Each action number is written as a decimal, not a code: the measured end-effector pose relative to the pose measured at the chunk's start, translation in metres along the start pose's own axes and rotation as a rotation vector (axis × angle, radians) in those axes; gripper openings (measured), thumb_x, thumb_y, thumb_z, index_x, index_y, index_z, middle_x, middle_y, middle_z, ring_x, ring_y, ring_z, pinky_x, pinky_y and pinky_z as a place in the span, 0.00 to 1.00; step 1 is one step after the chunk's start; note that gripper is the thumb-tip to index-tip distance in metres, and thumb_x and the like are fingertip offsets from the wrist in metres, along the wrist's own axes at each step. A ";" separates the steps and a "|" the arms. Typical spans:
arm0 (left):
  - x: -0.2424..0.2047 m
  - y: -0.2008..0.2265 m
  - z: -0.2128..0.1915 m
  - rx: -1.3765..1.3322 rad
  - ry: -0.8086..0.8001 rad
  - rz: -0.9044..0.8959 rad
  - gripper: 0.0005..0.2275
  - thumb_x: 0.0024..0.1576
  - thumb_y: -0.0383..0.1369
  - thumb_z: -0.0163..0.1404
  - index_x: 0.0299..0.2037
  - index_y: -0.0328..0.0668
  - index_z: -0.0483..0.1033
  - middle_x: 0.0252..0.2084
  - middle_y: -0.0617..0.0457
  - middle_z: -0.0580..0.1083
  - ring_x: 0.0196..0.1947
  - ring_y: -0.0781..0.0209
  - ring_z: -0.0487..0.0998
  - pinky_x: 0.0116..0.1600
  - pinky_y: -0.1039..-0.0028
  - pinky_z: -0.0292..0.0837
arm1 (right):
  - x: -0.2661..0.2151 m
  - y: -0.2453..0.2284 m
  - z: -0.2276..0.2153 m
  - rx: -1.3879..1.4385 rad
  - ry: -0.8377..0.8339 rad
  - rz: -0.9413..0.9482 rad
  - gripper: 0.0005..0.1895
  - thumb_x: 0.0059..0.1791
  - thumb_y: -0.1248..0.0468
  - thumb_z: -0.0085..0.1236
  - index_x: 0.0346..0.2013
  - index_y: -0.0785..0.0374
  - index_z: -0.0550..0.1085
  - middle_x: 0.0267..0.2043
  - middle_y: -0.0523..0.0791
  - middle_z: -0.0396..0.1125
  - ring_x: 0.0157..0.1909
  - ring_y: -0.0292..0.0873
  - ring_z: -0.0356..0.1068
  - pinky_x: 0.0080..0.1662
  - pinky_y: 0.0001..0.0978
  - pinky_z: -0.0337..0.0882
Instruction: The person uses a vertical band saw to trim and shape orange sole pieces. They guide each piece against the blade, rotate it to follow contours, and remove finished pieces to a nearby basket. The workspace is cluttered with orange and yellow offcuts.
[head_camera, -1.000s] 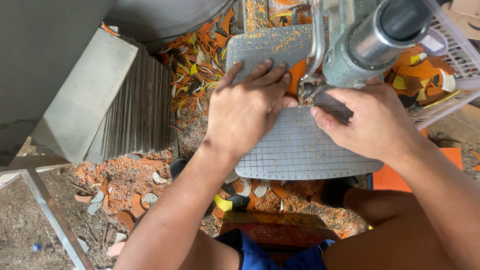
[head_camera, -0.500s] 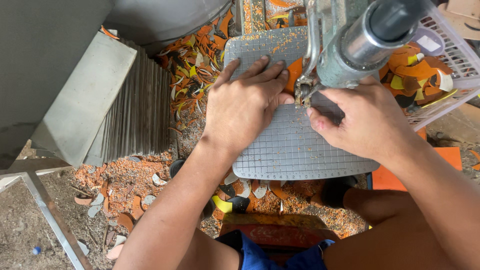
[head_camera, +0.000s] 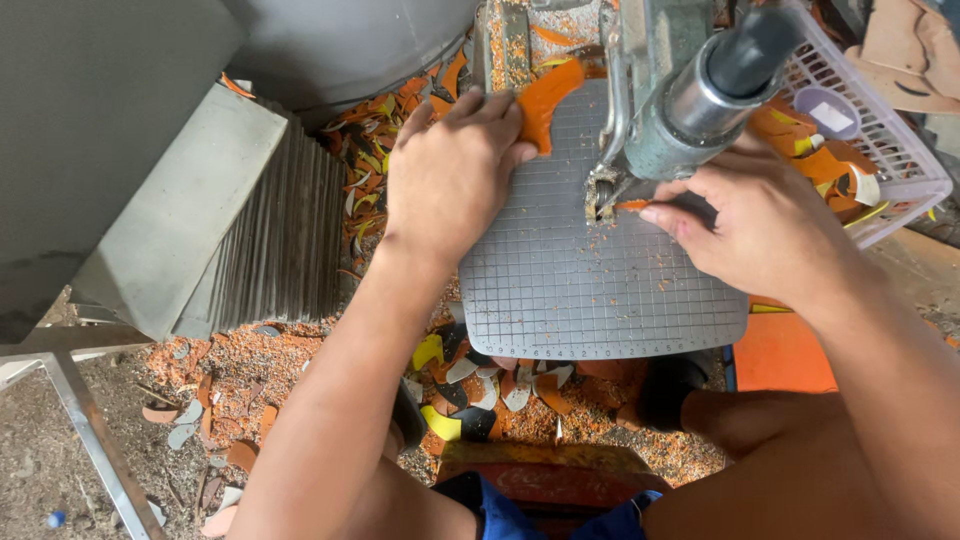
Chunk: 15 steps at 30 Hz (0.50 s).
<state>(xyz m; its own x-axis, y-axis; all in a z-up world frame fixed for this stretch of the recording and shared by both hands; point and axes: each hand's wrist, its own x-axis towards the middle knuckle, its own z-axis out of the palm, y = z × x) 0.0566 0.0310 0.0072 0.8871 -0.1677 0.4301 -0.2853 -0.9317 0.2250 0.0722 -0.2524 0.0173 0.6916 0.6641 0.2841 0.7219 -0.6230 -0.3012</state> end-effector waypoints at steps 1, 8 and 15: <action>-0.003 0.000 -0.005 0.027 0.014 0.026 0.11 0.56 0.42 0.58 0.39 0.44 0.80 0.46 0.55 0.79 0.48 0.57 0.81 0.59 0.52 0.71 | -0.003 0.005 -0.003 -0.005 -0.013 -0.034 0.11 0.47 0.59 0.69 0.38 0.59 0.78 0.46 0.45 0.73 0.54 0.55 0.73 0.56 0.48 0.73; -0.051 -0.007 -0.053 -0.045 -0.177 0.137 0.10 0.54 0.37 0.59 0.42 0.42 0.81 0.53 0.56 0.78 0.57 0.52 0.77 0.64 0.51 0.67 | 0.004 0.021 -0.023 -0.318 0.281 0.196 0.19 0.54 0.59 0.63 0.54 0.70 0.74 0.54 0.52 0.70 0.51 0.50 0.73 0.54 0.40 0.74; -0.085 0.013 -0.067 -0.120 -0.186 0.312 0.13 0.51 0.30 0.54 0.47 0.54 0.81 0.58 0.62 0.77 0.65 0.52 0.73 0.70 0.45 0.59 | -0.009 -0.072 -0.040 0.142 -0.178 0.104 0.14 0.42 0.53 0.70 0.33 0.59 0.81 0.31 0.43 0.76 0.32 0.44 0.75 0.36 0.37 0.74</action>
<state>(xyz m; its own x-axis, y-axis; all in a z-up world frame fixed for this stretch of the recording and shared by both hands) -0.0468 0.0547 0.0318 0.7986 -0.5031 0.3304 -0.5825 -0.7842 0.2139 0.0145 -0.2300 0.0733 0.7382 0.6694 0.0837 0.6276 -0.6359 -0.4491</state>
